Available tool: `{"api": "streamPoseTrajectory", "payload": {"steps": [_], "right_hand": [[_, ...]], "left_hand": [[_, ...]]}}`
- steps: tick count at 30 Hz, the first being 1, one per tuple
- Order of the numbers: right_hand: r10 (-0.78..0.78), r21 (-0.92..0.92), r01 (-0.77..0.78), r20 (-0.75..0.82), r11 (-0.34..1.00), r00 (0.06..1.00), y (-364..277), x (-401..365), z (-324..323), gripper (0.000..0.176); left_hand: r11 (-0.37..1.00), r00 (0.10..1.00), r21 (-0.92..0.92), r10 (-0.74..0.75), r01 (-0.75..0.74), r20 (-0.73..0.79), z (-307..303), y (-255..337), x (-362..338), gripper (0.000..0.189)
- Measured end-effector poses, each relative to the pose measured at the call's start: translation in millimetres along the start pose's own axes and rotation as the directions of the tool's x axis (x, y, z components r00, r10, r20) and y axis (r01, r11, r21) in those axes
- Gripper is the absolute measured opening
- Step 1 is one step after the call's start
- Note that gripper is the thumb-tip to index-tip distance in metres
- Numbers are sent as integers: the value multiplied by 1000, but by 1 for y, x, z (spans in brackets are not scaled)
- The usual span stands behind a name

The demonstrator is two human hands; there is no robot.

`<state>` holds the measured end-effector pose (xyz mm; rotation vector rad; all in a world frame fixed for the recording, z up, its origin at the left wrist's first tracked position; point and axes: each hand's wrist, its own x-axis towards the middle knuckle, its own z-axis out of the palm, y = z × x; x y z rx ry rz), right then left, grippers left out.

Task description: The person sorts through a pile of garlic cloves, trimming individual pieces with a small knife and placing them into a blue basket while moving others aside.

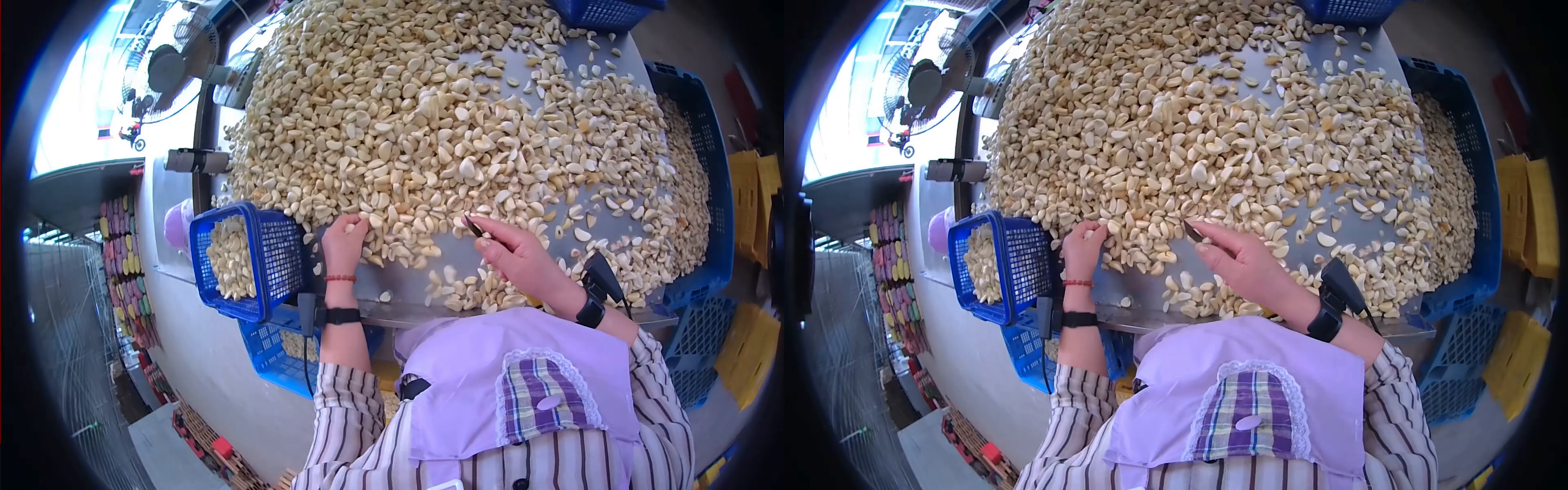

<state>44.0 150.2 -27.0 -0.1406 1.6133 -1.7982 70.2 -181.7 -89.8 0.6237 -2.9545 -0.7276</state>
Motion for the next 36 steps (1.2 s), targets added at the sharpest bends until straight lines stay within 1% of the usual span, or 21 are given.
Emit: {"api": "streamPoseTrajectory", "payload": {"steps": [1, 2, 3, 4, 6, 8, 9, 11, 14, 20, 22, 25, 27, 28, 30, 31, 32, 33, 34, 35, 36], "right_hand": [[-1, 28, 1, -1, 1000, 1000, 0, -2, -1, 42], [-4, 55, 4, -4, 998, 1000, 1, -2, -2, 42], [-2, 60, 3, -15, 998, 1000, -2, -2, -3, 42], [-7, 27, 8, -16, 1000, 1000, -7, -1, -2, 43], [-6, -7, 6, -16, 1000, 1000, -6, -1, 2, 43], [-210, -115, 212, 29, 971, 977, 0, 1, 8, 47], [-94, -143, 108, 100, 984, 991, -19, -5, 9, 54], [-105, -149, 127, 147, 981, 984, -17, -6, 11, 56], [-155, -167, 189, 201, 968, 967, -16, -8, 13, 61], [-147, -6, 152, 217, 988, 965, -19, -7, 14, 55], [-65, 147, 29, 246, 989, 967, -21, -6, 12, 48], [89, 179, -139, 260, 974, 961, -18, -2, 9, 44], [98, 236, -154, 235, 959, 967, -6, 2, 8, 43], [108, 289, -169, 216, 942, 970, -3, 4, 7, 43], [95, 330, -155, 192, 931, 977, -8, 4, 3, 44], [87, 372, -140, 158, 918, 984, -12, 2, 1, 44], [85, 374, -140, 160, 917, 983, -15, 1, -1, 44], [89, 395, -126, 113, 910, 990, -18, 0, -3, 44], [96, 415, -116, 67, 902, 993, -18, -2, -5, 45], [61, 445, -80, 57, 892, 997, -13, -1, -7, 44], [60, 445, -82, 65, 892, 996, -11, 1, -8, 44]], "left_hand": [[903, 972, -363, -190, 229, 141, -8, 17, -8, 18], [633, 892, -629, -302, 451, 337, -14, 31, -15, 14], [519, 897, -732, -248, 442, 366, -17, 38, -24, 8], [521, 895, -728, -245, 446, 373, -19, 46, -32, 8], [484, 962, -834, -82, 265, 259, -21, 63, -48, 6], [506, 973, -834, -54, 219, 223, -22, 82, -62, 9], [530, 989, -839, 7, 121, 147, -20, 93, -67, 12], [655, 978, -738, 204, -161, -32, -12, 100, -72, 17], [610, 926, -724, 363, -322, -106, -5, 110, -77, 20], [525, 969, -834, 242, -168, -43, 6, 121, -88, 22], [489, 979, -865, 205, -112, -11, 10, 121, -90, 21], [358, 975, -926, 221, -117, -37, 14, 124, -89, 22], [63, 973, -996, 225, -59, -43, 14, 127, -89, 21], [65, 974, -996, 222, -63, -47, 11, 127, -87, 21], [-77, 972, -997, 231, -25, -43, -4, 130, -81, 4], [-62, 985, -998, 173, -12, -22, -26, 134, -77, 8], [-104, 990, -985, -39, -136, -133, -36, 108, -72, 12], [-276, 974, -937, -135, -213, -182, -62, 91, -59, 17], [-119, 948, -943, -115, -311, -298, -98, 80, -48, 18], [496, 764, -701, -111, -512, -636, -126, 52, -33, 17], [638, 750, -606, -65, -476, -658, -162, 21, -24, 17]]}}
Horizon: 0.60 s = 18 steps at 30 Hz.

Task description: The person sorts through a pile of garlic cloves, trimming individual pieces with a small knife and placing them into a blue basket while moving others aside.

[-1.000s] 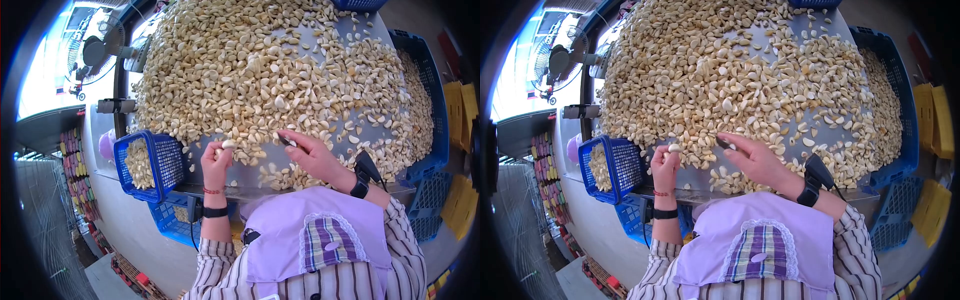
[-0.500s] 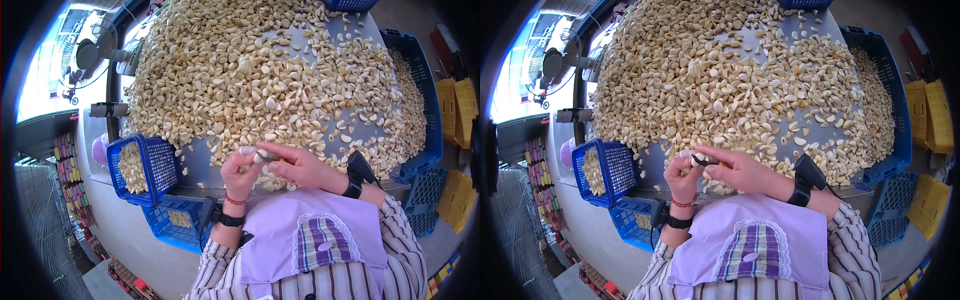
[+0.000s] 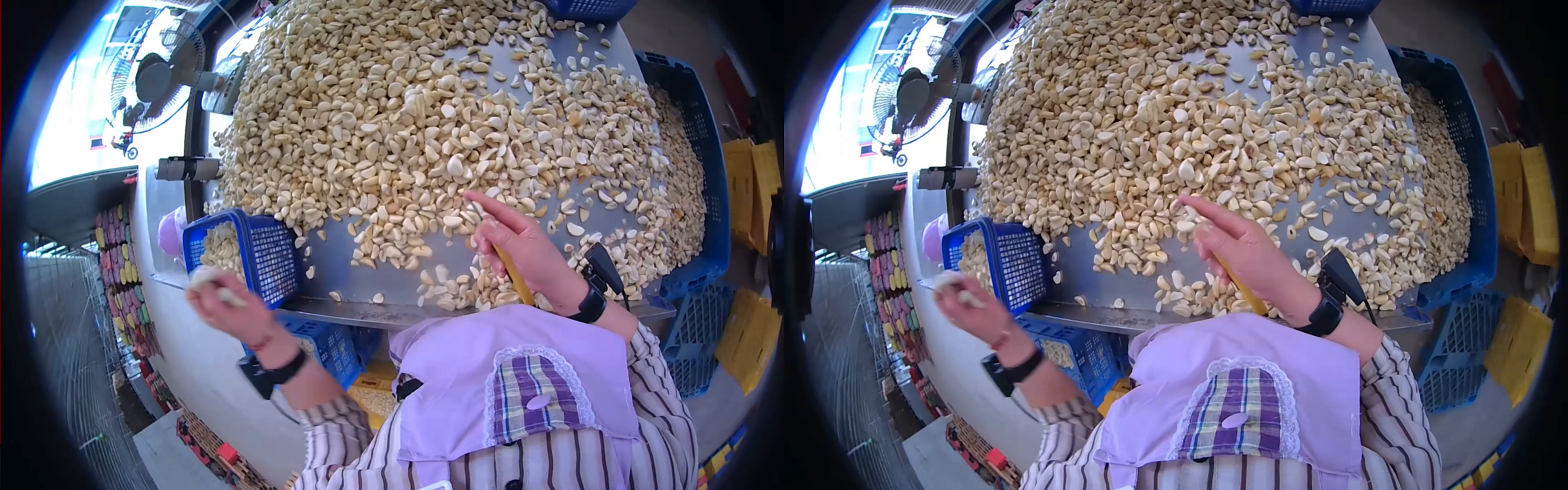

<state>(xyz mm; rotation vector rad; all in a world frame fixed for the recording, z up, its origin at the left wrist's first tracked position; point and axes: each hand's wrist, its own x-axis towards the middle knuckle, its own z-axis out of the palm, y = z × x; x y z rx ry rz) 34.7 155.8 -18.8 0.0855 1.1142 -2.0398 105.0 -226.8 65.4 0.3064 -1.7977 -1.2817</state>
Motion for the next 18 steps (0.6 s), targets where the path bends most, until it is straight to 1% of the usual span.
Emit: {"api": "streamPoseTrajectory", "payload": {"steps": [1, 2, 3, 4, 5, 6, 7, 8, 9, 10, 12, 14, 15, 16, 17, 18], "right_hand": [[-17, -11, 17, -12, 1000, 1000, 1, 2, 0, 44], [-33, -20, 32, -22, 999, 999, 2, 4, 0, 44], [-14, -28, 14, -11, 1000, 1000, 3, 6, 1, 45], [-14, -25, 14, -4, 1000, 1000, 5, 8, 2, 45], [44, -99, -45, -8, 994, 999, 7, 9, 2, 46], [103, -171, -104, -18, 980, 995, 9, 11, 3, 47], [101, -169, -103, -20, 980, 995, 11, 11, 3, 47], [138, -223, -144, -42, 964, 990, 12, 10, 3, 47], [176, -278, -187, -65, 942, 982, 14, 10, 3, 48], [180, -281, -190, -63, 941, 982, 16, 10, 2, 48], [147, -322, -170, -96, 931, 985, 18, 10, 0, 49], [130, -339, -158, -105, 927, 986, 16, 8, 0, 49], [120, -351, -152, -113, 924, 986, 15, 6, -1, 49], [113, -354, -150, -123, 923, 986, 14, 6, -3, 49], [99, -352, -136, -121, 926, 988, 15, 6, -5, 49], [85, -348, -119, -111, 930, 990, 17, 7, -4, 49]], "left_hand": [[985, 993, 144, -78, 90, -91, -28, 0, 25, 29], [985, 993, 153, -70, 85, -98, -48, -7, 45, 29], [672, 992, 733, 22, -104, 121, -52, -9, 58, 35], [67, 939, 939, -46, -338, 341, -55, -12, 65, 43], [-192, 968, 950, -96, -246, 232, -58, -16, 57, 55], [-94, 938, 935, 27, -342, 346, -39, -5, 45, 50], [-6, 885, 896, 160, -443, 438, -16, 2, 31, 46], [253, 897, 863, 53, -437, 439, 8, 4, 10, 41], [494, 889, 786, -54, -372, 455, 31, 5, -12, 37], [526, 821, 769, -209, -363, 531, 45, -8, -34, 27], [540, 637, 720, -380, -437, 671, 59, -51, -72, 25], [575, 536, 764, -563, -294, 630, 57, -95, -94, 20], [582, 531, 758, -560, -295, 636, 59, -93, -91, 20], [597, 520, 789, -633, -143, 573, 62, -90, -86, 20], [583, 492, 812, -713, 19, 500, 60, -84, -86, 19], [578, 493, 816, -716, 23, 494, 55, -77, -87, 19]]}}
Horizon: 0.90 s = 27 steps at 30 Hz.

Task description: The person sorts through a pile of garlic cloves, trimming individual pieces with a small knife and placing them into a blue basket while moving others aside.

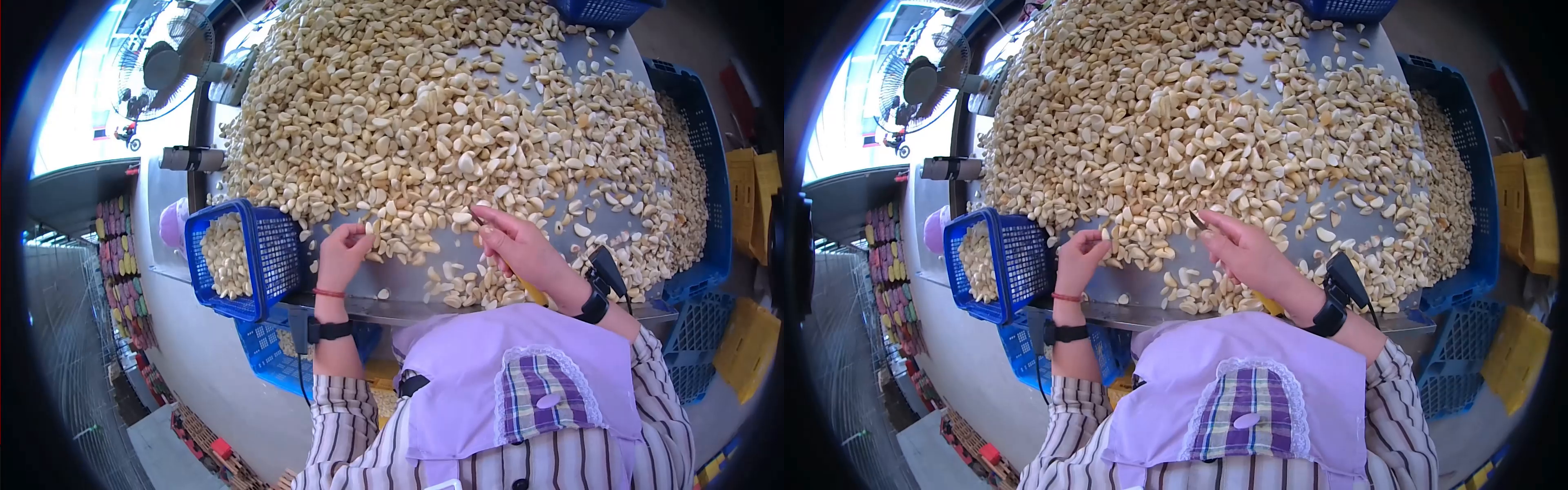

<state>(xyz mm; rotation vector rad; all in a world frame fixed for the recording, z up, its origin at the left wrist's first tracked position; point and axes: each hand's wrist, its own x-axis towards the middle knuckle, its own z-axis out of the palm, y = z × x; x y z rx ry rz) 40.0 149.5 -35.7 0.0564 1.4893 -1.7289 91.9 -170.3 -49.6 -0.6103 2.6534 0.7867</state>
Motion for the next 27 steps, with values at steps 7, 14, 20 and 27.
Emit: {"api": "streamPoseTrajectory", "payload": {"steps": [7, 14, 20, 27], "right_hand": [[-15, -29, 15, 13, 999, 1000, -2, 2, 7, 44], [-8, -1, 8, -10, 1000, 1000, -1, -2, 2, 43], [-204, -151, 198, -23, 968, 979, 2, -1, 2, 46], [-418, -372, 431, 120, 822, 900, -14, -13, 14, 56]], "left_hand": [[665, 997, -747, -68, 23, -29, -10, 22, 3, 16], [937, 934, 208, 318, -282, -166, 26, 28, 29, 14], [475, 957, -852, 64, 221, 283, 9, 40, 9, 7], [-91, 960, -973, 204, 214, 192, 42, 105, -44, 15]]}}
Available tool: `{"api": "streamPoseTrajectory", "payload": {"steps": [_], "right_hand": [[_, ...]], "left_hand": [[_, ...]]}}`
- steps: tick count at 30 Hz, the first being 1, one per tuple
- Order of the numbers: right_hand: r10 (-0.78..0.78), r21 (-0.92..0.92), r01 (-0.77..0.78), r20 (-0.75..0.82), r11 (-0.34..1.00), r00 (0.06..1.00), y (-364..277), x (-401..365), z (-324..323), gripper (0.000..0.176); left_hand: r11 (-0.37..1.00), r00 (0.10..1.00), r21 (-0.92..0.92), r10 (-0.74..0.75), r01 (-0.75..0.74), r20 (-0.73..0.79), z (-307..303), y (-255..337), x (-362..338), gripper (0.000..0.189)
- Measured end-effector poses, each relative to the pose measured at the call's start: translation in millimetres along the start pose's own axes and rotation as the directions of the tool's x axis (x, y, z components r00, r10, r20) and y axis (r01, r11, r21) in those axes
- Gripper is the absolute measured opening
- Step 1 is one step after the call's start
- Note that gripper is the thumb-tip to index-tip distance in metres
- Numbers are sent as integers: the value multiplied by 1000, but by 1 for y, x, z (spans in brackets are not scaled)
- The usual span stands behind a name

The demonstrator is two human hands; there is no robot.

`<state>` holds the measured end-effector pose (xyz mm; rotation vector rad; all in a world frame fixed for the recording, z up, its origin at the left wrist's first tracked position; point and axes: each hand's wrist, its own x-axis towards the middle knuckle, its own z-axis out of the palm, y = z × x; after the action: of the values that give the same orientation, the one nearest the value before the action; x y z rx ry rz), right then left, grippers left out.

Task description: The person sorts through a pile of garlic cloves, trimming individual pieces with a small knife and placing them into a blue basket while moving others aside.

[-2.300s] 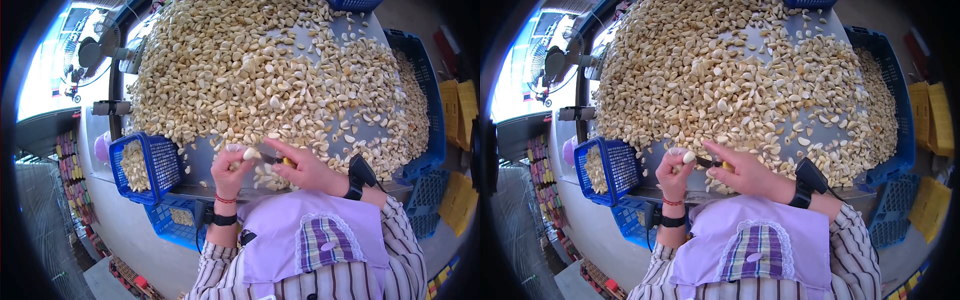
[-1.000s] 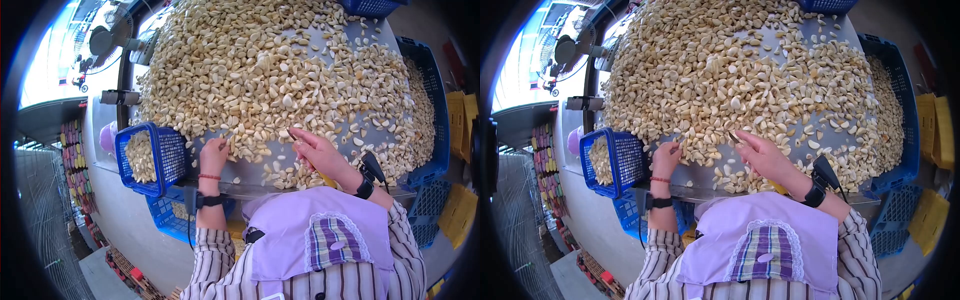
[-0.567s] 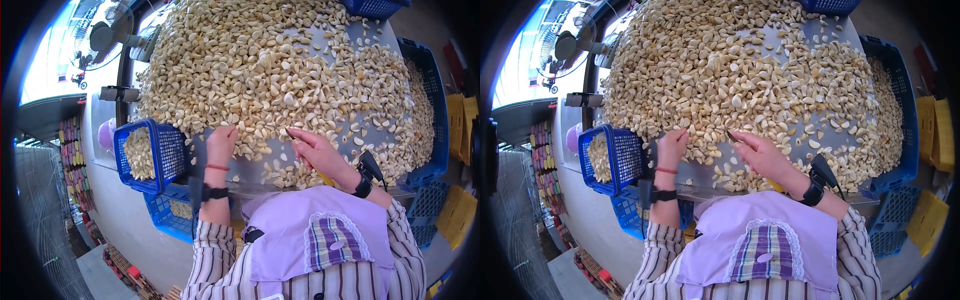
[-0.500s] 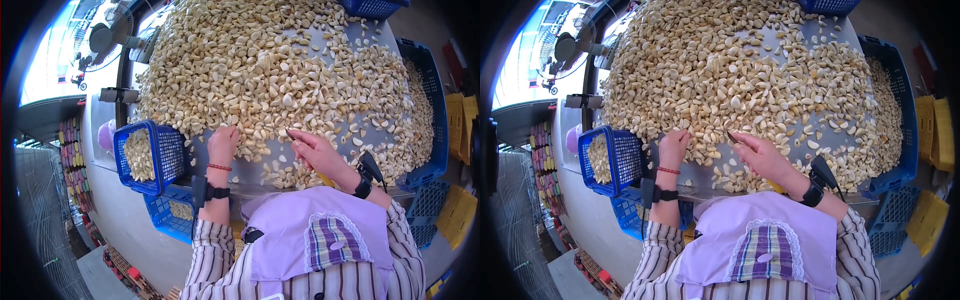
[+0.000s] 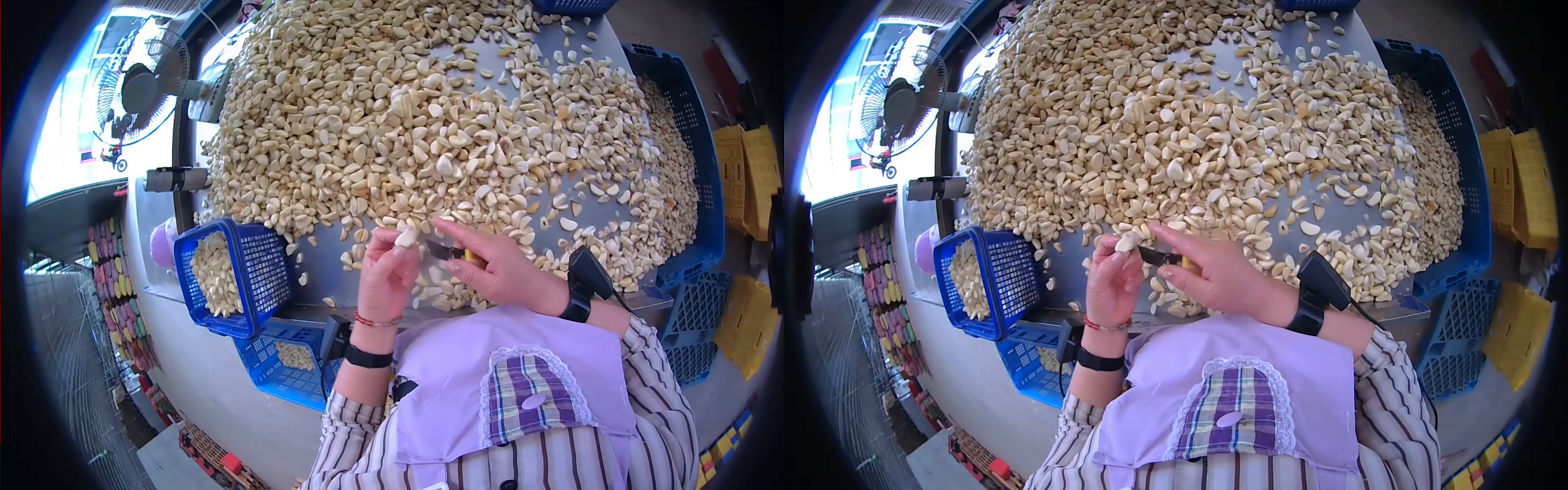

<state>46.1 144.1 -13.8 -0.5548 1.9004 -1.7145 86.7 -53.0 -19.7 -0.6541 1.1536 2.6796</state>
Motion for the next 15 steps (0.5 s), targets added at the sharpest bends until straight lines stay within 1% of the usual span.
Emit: {"api": "streamPoseTrajectory", "payload": {"steps": [1, 2, 3, 5, 6, 7, 8, 9, 10, 11, 12, 15], "right_hand": [[27, -23, -26, 50, 999, 998, -4, -1, -2, 58], [-50, -66, 53, 44, 996, 998, 2, -1, 0, 60], [-47, -68, 50, 43, 996, 998, 1, -1, -1, 60], [-36, -37, 38, 55, 999, 998, 0, -1, -1, 60], [-35, -38, 37, 56, 999, 998, -1, -1, -3, 60], [0, -17, 1, 81, 1000, 997, -4, -1, -5, 60], [35, 4, -35, 108, 999, 994, -5, 0, -6, 60], [33, 6, -34, 109, 999, 993, -4, 0, -6, 60], [64, 99, -78, 133, 992, 989, -4, -1, -6, 60], [93, 190, -123, 160, 974, 983, -3, 0, -6, 60], [91, 193, -122, 160, 974, 983, -3, 0, -6, 60], [87, 248, -129, 171, 960, 981, -2, 0, -5, 56]], "left_hand": [[998, 1000, -53, -14, 13, -12, 4, -5, -3, 18], [993, 999, -111, -30, 34, 39, 4, -8, -5, 19], [993, 999, -114, -32, 36, 40, 6, -12, -7, 19], [999, 996, 51, -13, 17, -85, 12, -19, -12, 18], [999, 999, 46, 30, -28, -35, 9, -22, -12, 16], [999, 999, 46, 30, -28, -35, 9, -23, -12, 16], [995, 997, 78, 68, -64, -48, 10, -23, -13, 15], [989, 993, 111, 106, -99, -60, 11, -23, -13, 14], [988, 992, 115, 108, -100, -62, 15, -22, -14, 14], [961, 980, 228, 181, -158, -84, 19, -22, -14, 13], [918, 963, 338, 253, -208, -96, 21, -22, -14, 11], [899, 954, 386, 272, -206, -126, 22, -24, -15, 13]]}}
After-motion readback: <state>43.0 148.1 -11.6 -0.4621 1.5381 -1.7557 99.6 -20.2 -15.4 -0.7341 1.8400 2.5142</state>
